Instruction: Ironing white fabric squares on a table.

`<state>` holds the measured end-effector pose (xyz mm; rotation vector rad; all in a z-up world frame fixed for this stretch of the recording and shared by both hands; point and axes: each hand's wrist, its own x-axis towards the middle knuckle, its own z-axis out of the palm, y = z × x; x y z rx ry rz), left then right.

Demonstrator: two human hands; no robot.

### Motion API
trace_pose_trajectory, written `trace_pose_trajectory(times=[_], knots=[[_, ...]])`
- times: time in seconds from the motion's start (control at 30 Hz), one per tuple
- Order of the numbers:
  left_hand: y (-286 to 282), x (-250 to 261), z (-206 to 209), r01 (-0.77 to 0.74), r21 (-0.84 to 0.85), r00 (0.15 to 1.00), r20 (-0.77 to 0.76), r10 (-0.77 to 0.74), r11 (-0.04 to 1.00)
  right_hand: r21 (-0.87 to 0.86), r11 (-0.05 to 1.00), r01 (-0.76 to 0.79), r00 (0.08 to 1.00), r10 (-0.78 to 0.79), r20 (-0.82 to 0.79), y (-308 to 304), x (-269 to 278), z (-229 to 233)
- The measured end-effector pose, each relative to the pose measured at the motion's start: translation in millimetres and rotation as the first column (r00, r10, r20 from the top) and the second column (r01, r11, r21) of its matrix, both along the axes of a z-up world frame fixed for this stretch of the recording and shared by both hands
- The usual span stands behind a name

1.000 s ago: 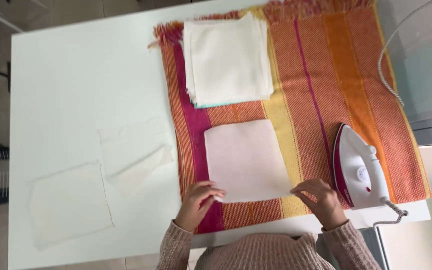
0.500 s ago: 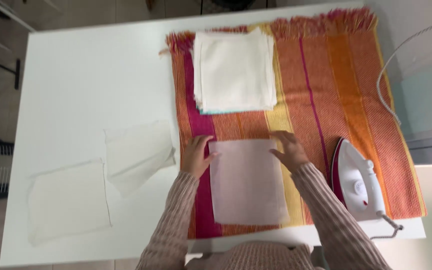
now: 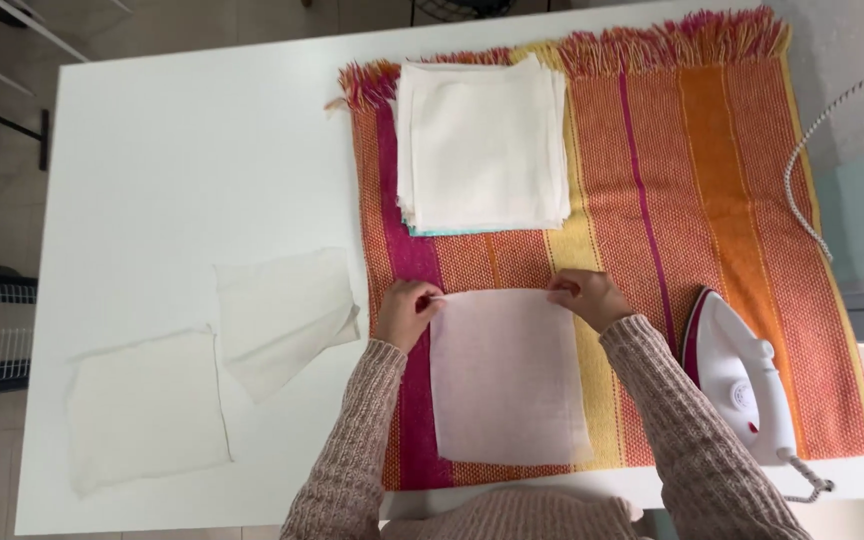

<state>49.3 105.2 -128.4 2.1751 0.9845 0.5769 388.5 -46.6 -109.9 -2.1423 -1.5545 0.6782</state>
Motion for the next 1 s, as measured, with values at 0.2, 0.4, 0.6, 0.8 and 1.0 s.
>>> trace_pose_trajectory(times=[0.2, 0.4, 0.6, 0.8, 1.0], knots=[[-0.7, -4.6, 19.6, -0.115, 0.005, 0.990, 0.087, 0.114, 0.993, 0.138, 0.990, 0.000, 1.000, 0.001, -0.011, 12.2, 1.6, 1.9], [-10.0, -3.5, 34.9, -0.148, 0.044, 0.982, 0.121, 0.142, 0.988, 0.191, 0.981, 0.024, 1.000, -0.025, 0.003, 9.8, 15.1, -7.2], [-12.3, -8.8, 20.7, -0.122, 0.134, 0.980, 0.173, 0.098, 0.983, 0.319, 0.947, -0.047, 0.992, 0.006, 0.128, 0.1, 15.6, -20.5], [-13.1, -14.3, -21.6, -0.094, 0.361, 0.989, 0.138, 0.047, 0.928, 0.389, 0.907, -0.160, 0.951, 0.036, 0.308, -12.2, 16.3, -26.8], [-15.4, -16.6, -15.2, -0.069, 0.449, 0.998, 0.040, 0.057, 0.891, 0.459, 0.867, -0.195, 0.937, 0.026, 0.349, -13.4, 11.9, -23.6]])
